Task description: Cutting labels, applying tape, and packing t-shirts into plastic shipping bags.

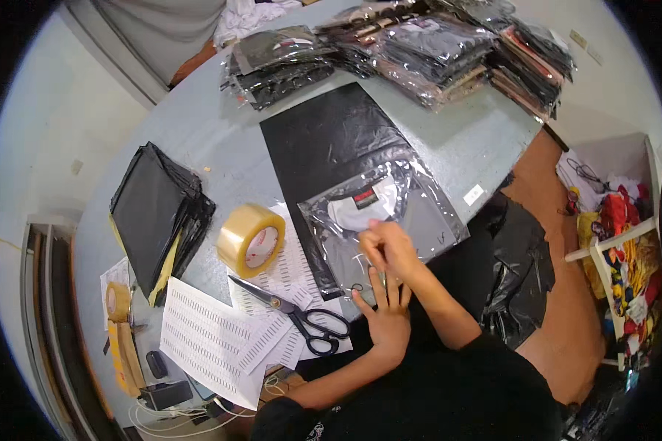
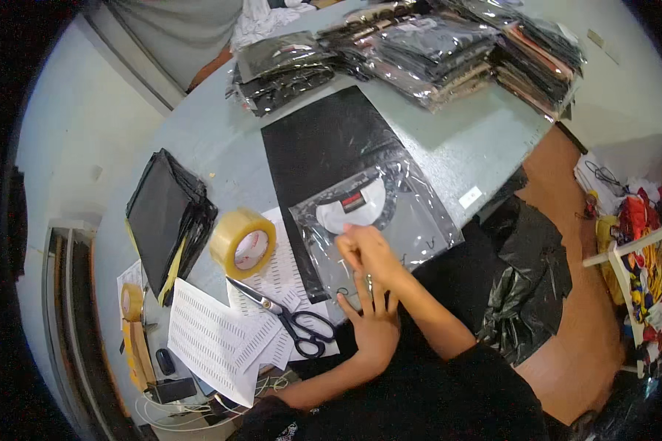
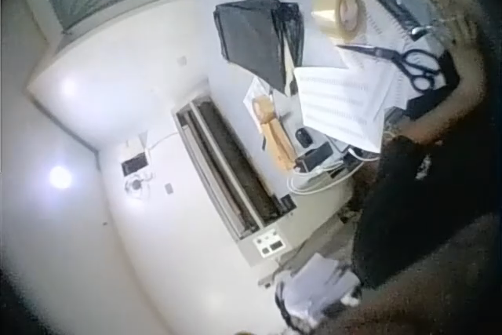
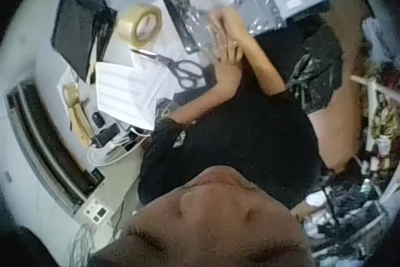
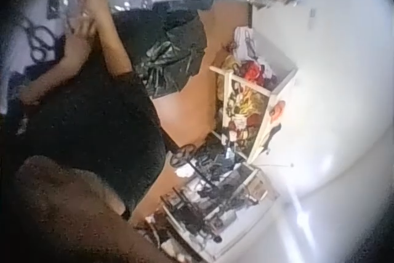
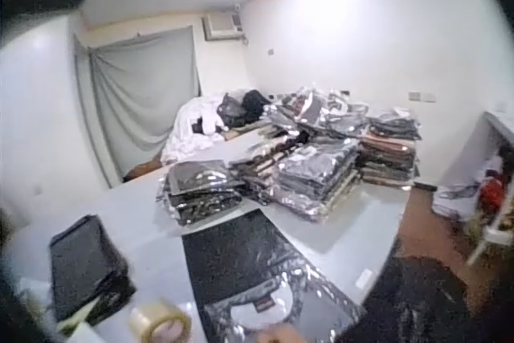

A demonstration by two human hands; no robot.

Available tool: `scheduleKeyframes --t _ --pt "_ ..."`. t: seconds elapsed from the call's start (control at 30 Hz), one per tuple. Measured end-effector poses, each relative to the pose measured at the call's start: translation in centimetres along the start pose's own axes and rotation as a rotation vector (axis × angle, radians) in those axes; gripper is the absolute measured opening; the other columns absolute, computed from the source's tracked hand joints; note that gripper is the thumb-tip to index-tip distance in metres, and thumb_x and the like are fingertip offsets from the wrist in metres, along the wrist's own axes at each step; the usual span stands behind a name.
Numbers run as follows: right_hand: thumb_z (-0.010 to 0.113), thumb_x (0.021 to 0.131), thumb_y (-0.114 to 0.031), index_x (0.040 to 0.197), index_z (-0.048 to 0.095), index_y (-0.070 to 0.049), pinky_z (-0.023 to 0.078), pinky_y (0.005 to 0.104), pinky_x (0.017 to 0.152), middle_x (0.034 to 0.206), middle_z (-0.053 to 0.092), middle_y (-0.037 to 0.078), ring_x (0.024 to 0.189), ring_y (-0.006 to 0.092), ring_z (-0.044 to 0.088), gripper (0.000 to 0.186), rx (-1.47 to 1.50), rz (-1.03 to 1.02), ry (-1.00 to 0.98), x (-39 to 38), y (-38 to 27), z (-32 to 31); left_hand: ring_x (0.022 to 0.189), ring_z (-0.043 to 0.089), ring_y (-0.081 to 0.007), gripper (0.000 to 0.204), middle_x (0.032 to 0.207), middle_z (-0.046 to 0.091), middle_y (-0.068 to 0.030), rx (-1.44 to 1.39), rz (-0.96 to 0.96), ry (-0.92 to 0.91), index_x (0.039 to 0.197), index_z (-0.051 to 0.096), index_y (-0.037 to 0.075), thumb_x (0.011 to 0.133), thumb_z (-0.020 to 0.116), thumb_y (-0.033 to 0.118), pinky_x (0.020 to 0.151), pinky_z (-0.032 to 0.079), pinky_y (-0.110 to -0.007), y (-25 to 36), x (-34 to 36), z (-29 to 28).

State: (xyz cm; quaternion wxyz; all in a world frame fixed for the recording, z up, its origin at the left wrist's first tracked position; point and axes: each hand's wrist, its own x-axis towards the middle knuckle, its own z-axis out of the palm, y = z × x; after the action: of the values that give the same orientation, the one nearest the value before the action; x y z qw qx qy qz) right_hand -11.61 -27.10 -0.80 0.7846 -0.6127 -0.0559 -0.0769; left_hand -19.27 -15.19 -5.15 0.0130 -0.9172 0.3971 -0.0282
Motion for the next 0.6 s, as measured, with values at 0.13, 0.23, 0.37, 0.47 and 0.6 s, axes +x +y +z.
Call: scheduleKeyframes --t 0.13,0.23,0.37,0.47,0.6 --pt "0.029 0.095 -0.041 0.056 0.05 -0.003 0.034 0.0227 0.045 0.049 0.048 0.004 0.047 0.0105 0.045 0.059 0.065 0.101 0.064 1.6 -2.9 -1.1 0.132 0.02 -0.0407 0.066 0.145 0.021 -0.0165 0.016 -0.025 0.112 0.137 0.033 0.021 0.076 0.058 0.023 0.096 0.015 -0.07 0.1 0.3 0.6" --pt "0.038 0.096 -0.033 0.072 0.058 0.0 0.041 0.0213 0.05 0.065 0.058 0.007 0.052 0.012 0.051 0.045 0.045 0.168 -0.032 4.0 -0.4 -2.0 0.132 0.021 -0.0395 0.066 0.144 0.022 -0.0166 0.043 -0.027 0.082 0.139 0.029 0.023 0.078 0.056 0.023 0.096 0.017 -0.069 0.4 0.2 0.6" --pt "0.048 0.092 -0.021 0.102 0.059 -0.004 0.049 0.0319 0.081 0.108 0.059 0.01 0.1 0.021 0.057 0.023 -0.371 0.171 -0.21 5.6 1.6 -2.8 0.132 0.022 -0.038 0.065 0.145 0.022 -0.0155 0.134 -0.023 0.107 0.14 0.028 0.025 0.08 0.054 0.027 0.096 0.018 -0.067 -0.2 0.3 0.4" --pt "0.046 0.092 -0.025 0.121 0.051 -0.01 0.029 0.0438 0.104 0.134 0.043 0.01 0.131 0.025 0.03 0.033 -0.997 -0.304 -0.472 5.9 0.6 -3.4 0.132 0.022 -0.0361 0.067 0.145 0.021 -0.0146 0.1 -0.03 0.071 0.141 0.026 0.025 0.08 0.054 0.027 0.096 0.02 -0.066 -0.1 0.1 -0.1" --pt "0.033 0.093 -0.045 0.132 0.042 -0.017 0.005 0.049 0.11 0.141 0.035 0.007 0.137 0.0256 0.016 0.049 -1.453 -0.332 -0.455 6.7 0.3 -5.2 0.132 0.022 -0.0355 0.071 0.146 0.019 -0.0143 0.086 -0.003 0.108 0.142 0.021 0.025 0.079 0.054 0.026 0.096 0.021 -0.065 -0.2 -0.1 0.1"
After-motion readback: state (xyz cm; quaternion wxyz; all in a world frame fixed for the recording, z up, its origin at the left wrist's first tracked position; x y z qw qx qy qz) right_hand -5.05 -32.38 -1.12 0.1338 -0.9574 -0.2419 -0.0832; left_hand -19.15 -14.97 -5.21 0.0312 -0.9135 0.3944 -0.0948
